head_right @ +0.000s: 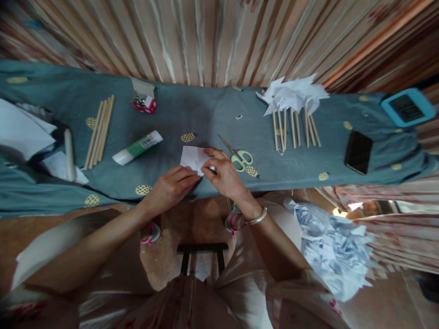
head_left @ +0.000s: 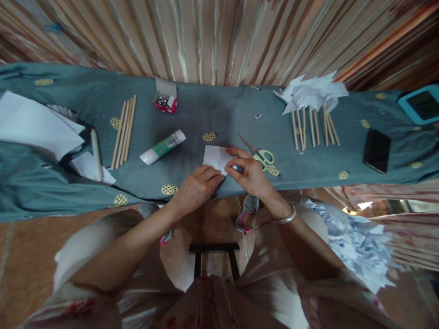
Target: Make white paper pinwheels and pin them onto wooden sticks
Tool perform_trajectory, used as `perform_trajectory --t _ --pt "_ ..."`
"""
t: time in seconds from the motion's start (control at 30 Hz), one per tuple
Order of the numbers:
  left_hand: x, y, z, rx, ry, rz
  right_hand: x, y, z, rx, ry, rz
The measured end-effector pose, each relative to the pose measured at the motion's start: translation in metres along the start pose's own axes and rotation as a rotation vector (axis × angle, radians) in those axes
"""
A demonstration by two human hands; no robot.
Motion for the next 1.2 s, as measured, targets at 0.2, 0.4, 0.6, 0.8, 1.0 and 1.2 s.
perform_trajectory --t 0.2,0.4,0.6,0.8,1.0,1.2 --pt "0.0009 0.0014 0.0005 0.009 -0.012 -0.003 0.0082 0.0025 -0.0009 -0.022 -0.021 0.059" --pt "0.0021 0.0009 0.0004 0.012 -0.023 0.009 0.0082 0.0046 -0.0016 -0.046 -0.024 0.085" --pt "0.0038 0.0003 -0.0008 0.006 -0.042 0.001 0.0079 0.0045 -0.0017 -0.068 -0.022 0.102" --pt "0.0037 -0.0007 -0.0015 -0.005 -0.046 -0.009 0.008 0.0046 -0.0018 -0.091 -0.027 0.116" --pt "0.0048 0.0002 -0.0009 -0.012 -0.048 -0.001 0.0072 0.0052 -0.0013 -0.086 -0.022 0.111" --pt "0.0046 -0.0001 -0.0015 -0.01 -0.047 0.012 0.0075 0.0054 -0.0014 -0.084 -0.021 0.121"
Point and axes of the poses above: each hand's wrist, its own z-axis away from the middle knuckle, its own y-axis out of the palm, x = y × z, the point moved 10 cm from there along -z, towards the middle knuckle, and after that the axes turned 2 degrees about -x, right-handed, at the moved point
